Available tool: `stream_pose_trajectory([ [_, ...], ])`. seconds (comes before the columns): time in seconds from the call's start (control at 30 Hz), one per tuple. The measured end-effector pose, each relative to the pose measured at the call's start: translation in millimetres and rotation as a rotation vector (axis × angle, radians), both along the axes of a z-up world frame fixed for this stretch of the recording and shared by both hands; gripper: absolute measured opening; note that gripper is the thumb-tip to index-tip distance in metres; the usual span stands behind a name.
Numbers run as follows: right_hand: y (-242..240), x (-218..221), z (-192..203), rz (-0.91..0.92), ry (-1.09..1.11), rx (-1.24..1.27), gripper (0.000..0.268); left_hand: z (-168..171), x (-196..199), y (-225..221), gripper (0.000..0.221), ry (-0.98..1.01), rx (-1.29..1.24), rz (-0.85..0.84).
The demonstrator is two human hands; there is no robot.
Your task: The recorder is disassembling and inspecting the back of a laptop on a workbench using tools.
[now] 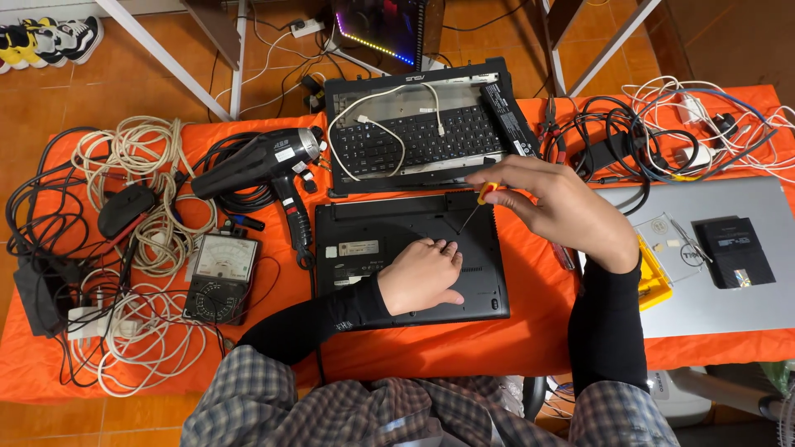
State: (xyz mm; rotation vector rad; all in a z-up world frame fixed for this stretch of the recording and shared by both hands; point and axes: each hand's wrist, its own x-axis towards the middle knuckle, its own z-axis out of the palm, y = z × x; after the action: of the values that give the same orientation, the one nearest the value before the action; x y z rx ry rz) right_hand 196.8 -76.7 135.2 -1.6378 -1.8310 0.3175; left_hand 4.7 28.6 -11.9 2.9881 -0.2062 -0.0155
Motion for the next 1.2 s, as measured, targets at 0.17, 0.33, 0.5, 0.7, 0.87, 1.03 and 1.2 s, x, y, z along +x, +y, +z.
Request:
stream_pose_trajectory([
  [0.17, 2, -2, 6, 0.019, 0.041, -0.009, 0.030, 3, 0, -1, 0.079, 0.008, 0.009, -0.001],
  [0.33, 3, 0, -2, 0.046, 0.072, 0.006, 0.028, 4, 0, -1, 0.080, 0.011, 0.026, -0.001],
  [0.5, 3, -1, -1, 0.016, 0.043, 0.010, 0.028, 0, 0, -2, 0.081, 0.024, 0.028, 0.005],
  [0.7, 3, -1, 3, 0.048, 0.013, 0.038, 0.034, -3, -1, -2, 0.080, 0.035, 0.016, 0.027],
  [0.87, 4, 0, 2, 0.057, 0.010, 0.038, 0.035, 4, -4, -3, 0.080, 0.039, 0.002, 0.042],
  [1.03, 3, 2, -1, 0.031, -0.059, 0.070, 0.028, 1, -6, -3, 0.082, 0.059, -0.010, 0.054],
  [1.2, 2, 0, 1, 0.034, -0.080, 0.072, 0.031, 2, -5, -1, 0.084, 0.060, -0.031, 0.043],
])
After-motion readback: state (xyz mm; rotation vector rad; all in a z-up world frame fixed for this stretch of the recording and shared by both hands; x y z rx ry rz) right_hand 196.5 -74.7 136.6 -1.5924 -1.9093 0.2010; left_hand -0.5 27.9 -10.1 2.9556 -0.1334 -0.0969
